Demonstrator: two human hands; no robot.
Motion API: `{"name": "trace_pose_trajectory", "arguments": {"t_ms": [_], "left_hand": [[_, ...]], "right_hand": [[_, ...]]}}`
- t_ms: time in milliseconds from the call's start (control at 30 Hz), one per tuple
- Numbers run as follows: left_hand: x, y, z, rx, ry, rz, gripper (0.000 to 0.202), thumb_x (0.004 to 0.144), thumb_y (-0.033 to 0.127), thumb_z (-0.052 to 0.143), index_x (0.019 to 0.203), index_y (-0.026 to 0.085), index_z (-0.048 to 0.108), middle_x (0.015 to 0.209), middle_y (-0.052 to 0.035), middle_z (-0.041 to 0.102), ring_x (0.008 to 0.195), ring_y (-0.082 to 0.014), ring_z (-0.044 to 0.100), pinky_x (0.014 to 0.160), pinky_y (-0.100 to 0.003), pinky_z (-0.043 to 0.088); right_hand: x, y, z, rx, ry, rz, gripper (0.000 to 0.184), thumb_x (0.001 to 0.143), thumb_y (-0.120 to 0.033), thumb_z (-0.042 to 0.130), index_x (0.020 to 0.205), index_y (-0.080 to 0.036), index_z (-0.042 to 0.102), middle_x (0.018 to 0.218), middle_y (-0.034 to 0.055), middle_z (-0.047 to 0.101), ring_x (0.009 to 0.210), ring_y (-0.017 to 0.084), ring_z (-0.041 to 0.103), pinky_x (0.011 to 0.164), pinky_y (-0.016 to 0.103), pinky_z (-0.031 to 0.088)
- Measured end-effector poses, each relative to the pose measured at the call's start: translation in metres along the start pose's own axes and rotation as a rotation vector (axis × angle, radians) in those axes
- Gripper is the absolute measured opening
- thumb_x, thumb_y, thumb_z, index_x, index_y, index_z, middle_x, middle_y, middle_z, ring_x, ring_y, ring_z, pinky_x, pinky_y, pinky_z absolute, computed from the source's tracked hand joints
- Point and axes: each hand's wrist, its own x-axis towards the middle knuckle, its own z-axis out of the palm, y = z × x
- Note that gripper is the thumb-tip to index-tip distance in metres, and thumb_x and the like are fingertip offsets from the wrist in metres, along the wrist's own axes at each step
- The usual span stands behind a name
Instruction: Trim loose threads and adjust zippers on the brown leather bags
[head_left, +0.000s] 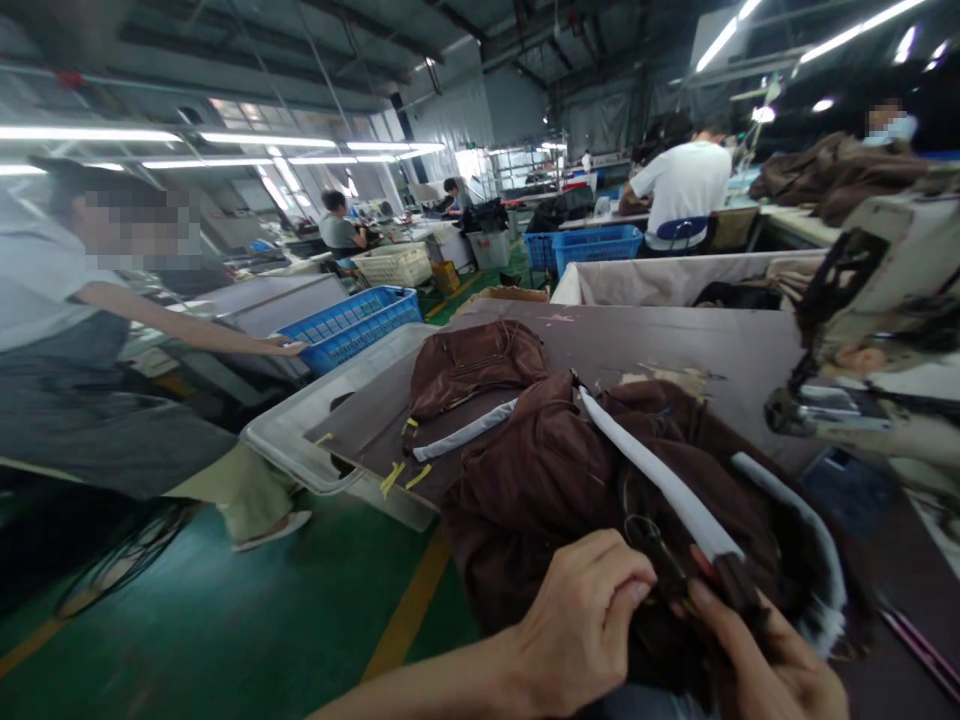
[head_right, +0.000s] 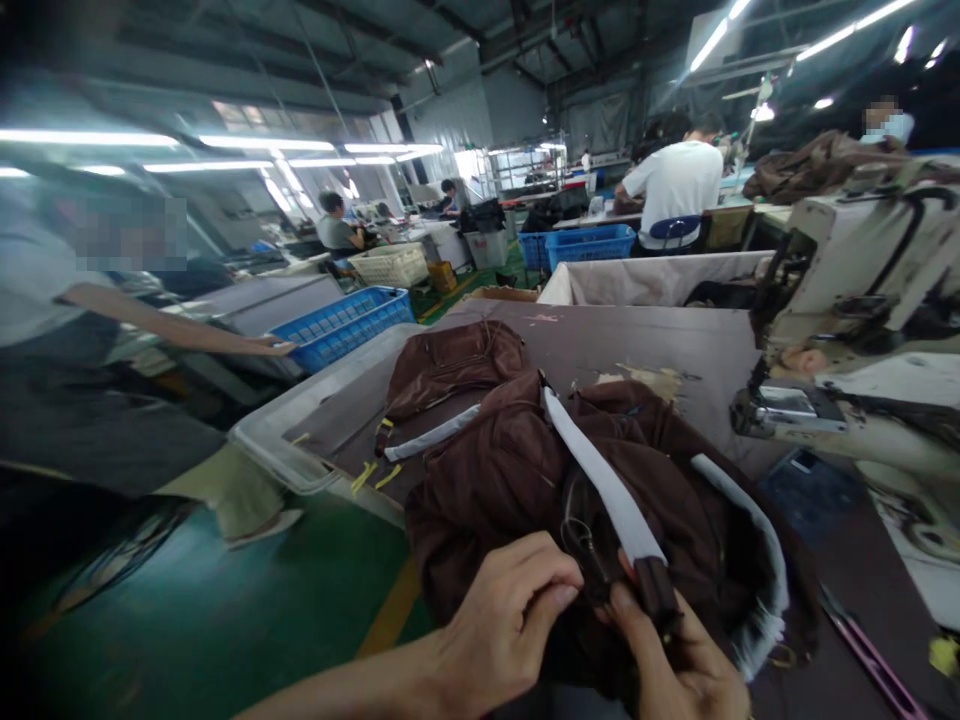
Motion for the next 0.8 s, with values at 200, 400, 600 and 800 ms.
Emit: {"name": "trace_pose_trajectory", "arguments": {"t_ms": [200,400,600,800], "left_hand": [[0.003,-0.002,0.005,-0.023,0.001,-0.034,0.016,0.093,0.012,0.044,0.096,0.017,0.059,0.090,-0.0045,0.059,0.084,-0.0135,0.056,0.077,-0.025,0.044],[0.009,-0.003,0.007,0.058,0.011,-0.003,0.014,0.091,0.011,0.049,0.094,0.017,0.060,0.089,-0.0030,0.061,0.081,-0.0120,0.056,0.074,-0.022,0.044],[0.011,-0.001,0.007,0.104,0.030,0.020,0.014,0.090,0.010,0.050,0.094,0.017,0.062,0.087,-0.0025,0.061,0.080,-0.0117,0.056,0.075,-0.021,0.044],[0.010,0.002,0.001,0.075,-0.052,-0.014,0.016,0.090,0.012,0.054,0.101,0.018,0.062,0.090,-0.0003,0.061,0.082,-0.0088,0.056,0.075,-0.019,0.043]], "right_hand": [[-0.003,-0.009,0.007,0.250,-0.165,-0.011,0.033,0.070,-0.033,0.079,0.100,-0.021,0.072,0.083,0.0009,0.072,0.070,0.012,0.064,0.070,0.023,0.052],[0.000,-0.016,0.009,0.306,-0.173,-0.004,0.024,0.073,-0.029,0.077,0.095,-0.020,0.074,0.076,-0.0007,0.068,0.066,0.011,0.060,0.067,0.023,0.050],[0.000,-0.016,0.008,0.321,-0.187,0.018,0.025,0.074,-0.028,0.075,0.097,-0.019,0.073,0.070,-0.0004,0.066,0.063,0.011,0.059,0.061,0.022,0.047],[-0.001,-0.016,0.009,0.333,-0.157,0.014,0.021,0.074,-0.026,0.075,0.094,-0.018,0.073,0.067,-0.0010,0.063,0.061,0.009,0.057,0.059,0.020,0.044]]}}
